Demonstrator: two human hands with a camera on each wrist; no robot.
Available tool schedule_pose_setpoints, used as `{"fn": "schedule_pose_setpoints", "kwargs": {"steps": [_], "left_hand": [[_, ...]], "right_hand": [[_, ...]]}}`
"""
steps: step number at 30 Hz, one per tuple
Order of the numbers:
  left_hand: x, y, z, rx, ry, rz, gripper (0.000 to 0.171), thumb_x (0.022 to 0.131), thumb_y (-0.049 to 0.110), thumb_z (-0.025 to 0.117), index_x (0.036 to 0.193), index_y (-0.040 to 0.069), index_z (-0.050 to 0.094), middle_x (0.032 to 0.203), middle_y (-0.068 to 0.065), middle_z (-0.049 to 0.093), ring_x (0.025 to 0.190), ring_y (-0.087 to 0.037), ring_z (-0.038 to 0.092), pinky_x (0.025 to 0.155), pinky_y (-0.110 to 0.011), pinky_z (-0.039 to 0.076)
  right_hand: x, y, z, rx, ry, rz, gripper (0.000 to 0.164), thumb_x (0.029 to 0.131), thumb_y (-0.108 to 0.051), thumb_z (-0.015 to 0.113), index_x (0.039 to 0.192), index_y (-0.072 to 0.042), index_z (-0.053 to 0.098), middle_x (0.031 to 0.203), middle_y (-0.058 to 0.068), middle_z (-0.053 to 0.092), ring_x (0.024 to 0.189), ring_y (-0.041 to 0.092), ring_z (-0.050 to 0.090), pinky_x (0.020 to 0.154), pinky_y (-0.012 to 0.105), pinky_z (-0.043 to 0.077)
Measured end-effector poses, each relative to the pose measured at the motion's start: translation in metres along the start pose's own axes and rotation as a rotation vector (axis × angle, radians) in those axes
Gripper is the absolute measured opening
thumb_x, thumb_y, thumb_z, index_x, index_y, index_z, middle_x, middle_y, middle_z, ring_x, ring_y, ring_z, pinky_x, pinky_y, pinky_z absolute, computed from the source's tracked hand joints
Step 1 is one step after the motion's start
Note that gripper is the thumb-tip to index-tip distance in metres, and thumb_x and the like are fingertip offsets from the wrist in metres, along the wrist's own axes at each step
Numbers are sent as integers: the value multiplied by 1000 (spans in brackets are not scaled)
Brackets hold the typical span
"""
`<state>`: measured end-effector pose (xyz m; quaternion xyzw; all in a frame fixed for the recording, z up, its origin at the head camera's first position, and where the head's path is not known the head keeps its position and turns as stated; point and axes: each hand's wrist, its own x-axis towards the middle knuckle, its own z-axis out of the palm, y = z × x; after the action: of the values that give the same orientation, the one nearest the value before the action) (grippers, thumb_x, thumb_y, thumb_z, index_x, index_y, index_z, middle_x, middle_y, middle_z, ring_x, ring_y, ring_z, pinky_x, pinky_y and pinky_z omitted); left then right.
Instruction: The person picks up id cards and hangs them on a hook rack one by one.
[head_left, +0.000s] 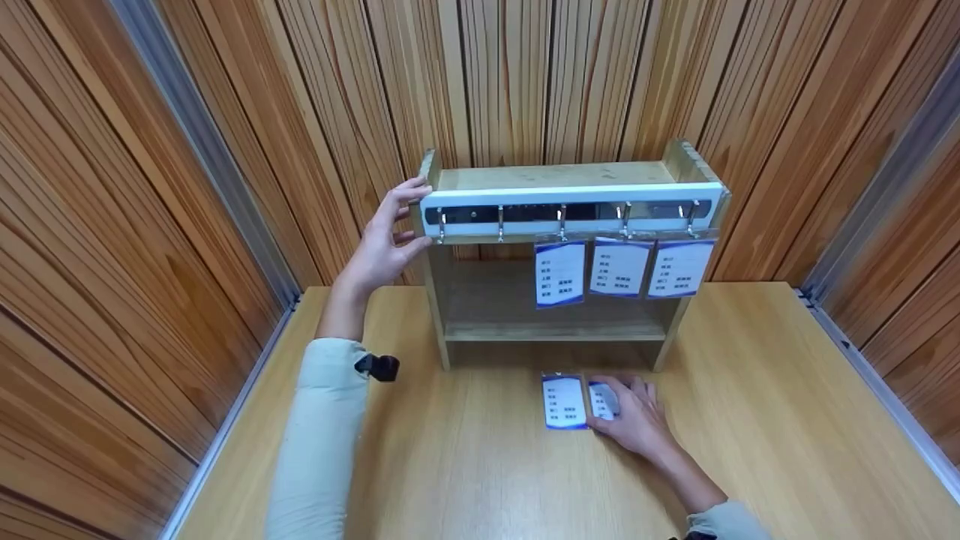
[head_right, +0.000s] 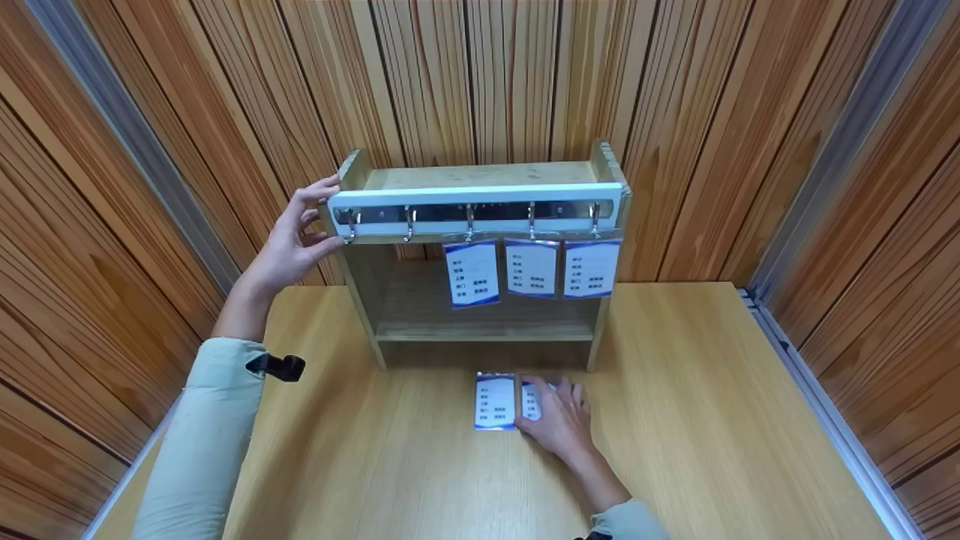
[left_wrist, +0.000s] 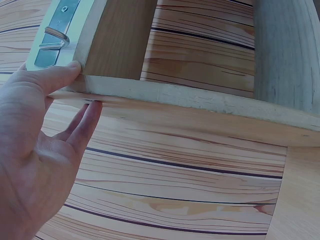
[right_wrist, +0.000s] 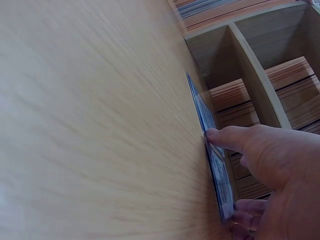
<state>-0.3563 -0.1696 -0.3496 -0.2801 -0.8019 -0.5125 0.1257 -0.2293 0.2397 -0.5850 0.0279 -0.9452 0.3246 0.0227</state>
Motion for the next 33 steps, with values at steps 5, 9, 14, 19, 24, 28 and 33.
{"fn": "schedule_pose_setpoints", "kwargs": {"steps": [5, 9, 14, 19, 24, 28, 33], "left_hand": [[1, 0, 0, -8, 2, 11, 65, 106, -5, 71, 163, 17, 48, 187, -1, 30, 164, -45, 41, 128, -70, 46], [1, 0, -1, -6, 4, 14, 65, 106, -4, 70, 163, 18, 48, 187, 0, 29, 165, -46, 40, 129, -70, 45], [0, 0, -1, -8, 3, 12, 65, 106, -5, 70, 163, 19, 48, 188, 1, 28, 165, -46, 39, 130, -70, 44], [2, 0, -1, -3, 4, 8, 65, 106, -4, 70, 163, 20, 48, 187, 1, 29, 165, -45, 40, 129, -68, 46], [2, 0, -1, 3, 2, 0, 66, 107, -3, 70, 164, 21, 47, 188, 2, 28, 165, -45, 41, 129, -67, 47], [1, 0, 0, -1, 1, 2, 66, 106, -4, 71, 163, 20, 48, 188, 1, 29, 165, -46, 41, 129, -68, 47], [0, -2, 0, -8, 0, 19, 65, 105, -5, 71, 162, 17, 48, 187, -2, 30, 164, -48, 41, 128, -72, 46]], "right_hand": [[0, 1, -3, -3, -17, -6, 68, 92, -22, 94, 152, -11, 65, 154, 34, 53, 136, 48, 42, 110, 69, 42], [-1, 1, -8, 0, -47, -21, 66, 93, -16, 91, 153, -15, 65, 157, 34, 50, 141, 49, 41, 112, 72, 42], [0, 2, -13, 22, -99, -22, 66, 93, -10, 89, 154, -23, 65, 162, 31, 48, 146, 49, 38, 117, 75, 41], [0, 5, -15, 37, -99, -25, 67, 92, -15, 91, 153, -25, 66, 158, 29, 48, 144, 47, 38, 116, 73, 40], [-1, 8, -14, 29, -41, -16, 68, 94, -27, 92, 155, -16, 63, 154, 33, 49, 141, 49, 39, 111, 70, 39], [-1, 8, -12, 8, -24, 4, 73, 93, -32, 93, 156, -13, 62, 150, 35, 50, 138, 50, 40, 106, 68, 40], [1, 7, -10, -26, -22, 21, 78, 90, -37, 95, 156, -12, 62, 145, 33, 51, 133, 48, 40, 99, 62, 39]]}}
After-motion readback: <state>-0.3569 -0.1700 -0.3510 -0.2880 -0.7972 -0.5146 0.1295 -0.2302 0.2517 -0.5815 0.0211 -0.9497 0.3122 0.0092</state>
